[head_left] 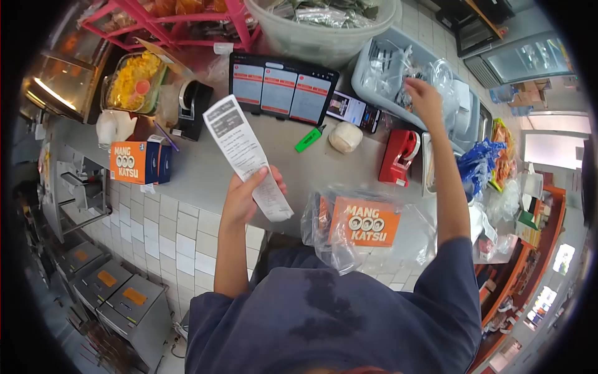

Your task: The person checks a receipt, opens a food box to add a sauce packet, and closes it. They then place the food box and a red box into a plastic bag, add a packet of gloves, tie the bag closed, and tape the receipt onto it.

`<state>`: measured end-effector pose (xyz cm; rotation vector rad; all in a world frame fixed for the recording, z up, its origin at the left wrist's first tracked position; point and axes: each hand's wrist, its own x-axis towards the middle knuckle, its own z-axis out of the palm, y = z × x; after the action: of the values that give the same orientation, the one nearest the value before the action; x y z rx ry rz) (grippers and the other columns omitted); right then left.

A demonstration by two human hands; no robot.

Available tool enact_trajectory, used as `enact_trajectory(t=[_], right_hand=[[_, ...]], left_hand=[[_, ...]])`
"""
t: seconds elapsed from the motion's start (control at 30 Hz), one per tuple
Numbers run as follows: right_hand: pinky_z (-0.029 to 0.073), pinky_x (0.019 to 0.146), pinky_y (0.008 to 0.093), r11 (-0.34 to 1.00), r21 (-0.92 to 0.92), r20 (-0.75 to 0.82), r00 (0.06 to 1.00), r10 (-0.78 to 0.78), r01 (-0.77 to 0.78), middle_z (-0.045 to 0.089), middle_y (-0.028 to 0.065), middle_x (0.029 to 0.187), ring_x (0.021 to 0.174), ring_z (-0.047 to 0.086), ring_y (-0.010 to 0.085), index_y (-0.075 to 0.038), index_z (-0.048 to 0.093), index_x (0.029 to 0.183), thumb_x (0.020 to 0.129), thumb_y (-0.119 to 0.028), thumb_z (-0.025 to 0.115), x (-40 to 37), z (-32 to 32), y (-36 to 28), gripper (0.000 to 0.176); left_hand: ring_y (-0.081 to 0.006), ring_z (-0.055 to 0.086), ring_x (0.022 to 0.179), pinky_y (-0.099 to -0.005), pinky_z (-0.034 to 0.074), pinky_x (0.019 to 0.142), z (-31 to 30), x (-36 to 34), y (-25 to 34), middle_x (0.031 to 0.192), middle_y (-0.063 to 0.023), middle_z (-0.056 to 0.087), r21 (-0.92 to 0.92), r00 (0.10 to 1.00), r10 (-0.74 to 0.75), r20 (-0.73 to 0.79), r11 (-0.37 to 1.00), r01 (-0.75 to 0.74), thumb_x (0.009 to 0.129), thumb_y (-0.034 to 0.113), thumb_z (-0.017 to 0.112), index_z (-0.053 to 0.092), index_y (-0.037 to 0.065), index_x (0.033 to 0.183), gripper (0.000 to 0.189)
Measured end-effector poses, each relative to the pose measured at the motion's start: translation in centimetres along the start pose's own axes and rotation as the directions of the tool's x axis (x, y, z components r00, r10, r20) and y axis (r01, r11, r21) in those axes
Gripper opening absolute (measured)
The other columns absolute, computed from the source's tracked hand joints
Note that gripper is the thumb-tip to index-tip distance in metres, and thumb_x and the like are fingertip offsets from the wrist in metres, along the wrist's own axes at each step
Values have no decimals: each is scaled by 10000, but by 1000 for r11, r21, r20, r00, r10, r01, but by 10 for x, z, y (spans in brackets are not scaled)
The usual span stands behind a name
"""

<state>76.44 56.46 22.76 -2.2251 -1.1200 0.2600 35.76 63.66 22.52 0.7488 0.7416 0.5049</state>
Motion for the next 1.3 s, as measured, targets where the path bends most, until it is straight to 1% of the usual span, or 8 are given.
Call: enact_trajectory(t=[0.3,0.53,0.6,0.73,0.83,0.93,1.07,1.3], right_hand=[[485,742,405,807,-590,296,936,190,23,614,199,973,852,607,356,-67,626,1018,697,-223,661,73,91,21,359],[498,630,362,950,300,31,995,-98,85,644,101,873,748,632,232,17,599,874,817,-168,576,21,-19,7,195],[511,633,308,373,851,361,928,94,-369,626,101,890,798,620,183,17,549,898,819,-95,581,-19,-57,-38,141],[514,705,301,541,798,278,959,60,-265,580,123,1025,851,610,207,-23,491,967,751,-72,656,-74,-82,-45,277],[495,760,338,121,970,219,973,-71,-209,554,119,1039,927,577,213,-26,477,982,718,-99,692,-128,-90,-70,348],[439,748,416,-427,847,207,936,-284,-317,558,34,852,857,555,256,-100,591,888,698,-127,683,-225,-7,29,213],[446,686,378,963,268,512,852,-107,-39,595,99,814,792,574,260,-65,657,733,670,-162,664,-245,-4,-68,116],[453,731,379,899,34,654,671,-350,436,612,132,933,820,587,300,-58,631,910,739,-197,569,-264,76,-116,229]], left_hand=[[-251,565,782,-428,528,653,81,-3,54,814,-127,499,-302,906,315,281,926,-229,879,250,464,350,91,1201,376],[-244,553,884,-416,494,740,42,30,6,933,-146,528,-208,998,17,-54,978,-28,878,294,483,343,73,1219,429],[-239,523,954,-411,450,805,6,55,-37,1007,-140,510,-141,986,14,-164,989,-38,882,312,483,345,68,1223,441],[-234,404,1132,-401,308,953,33,26,-40,1177,-100,436,406,791,302,-532,911,-74,855,375,524,330,52,1257,551],[-241,355,1177,-387,301,958,72,-30,-9,1234,-105,407,508,915,367,169,763,-400,728,401,657,367,72,1260,689],[-225,494,991,-373,356,855,125,-49,13,1055,-87,523,626,640,140,755,137,-768,647,375,732,567,123,989,456],[-177,452,480,-319,341,567,85,-27,-15,506,27,462,469,474,118,872,74,-880,640,348,730,475,123,563,349],[-165,376,402,-296,325,501,123,-48,26,426,17,355,62,80,143,987,126,-990,591,297,773,443,126,496,383]])
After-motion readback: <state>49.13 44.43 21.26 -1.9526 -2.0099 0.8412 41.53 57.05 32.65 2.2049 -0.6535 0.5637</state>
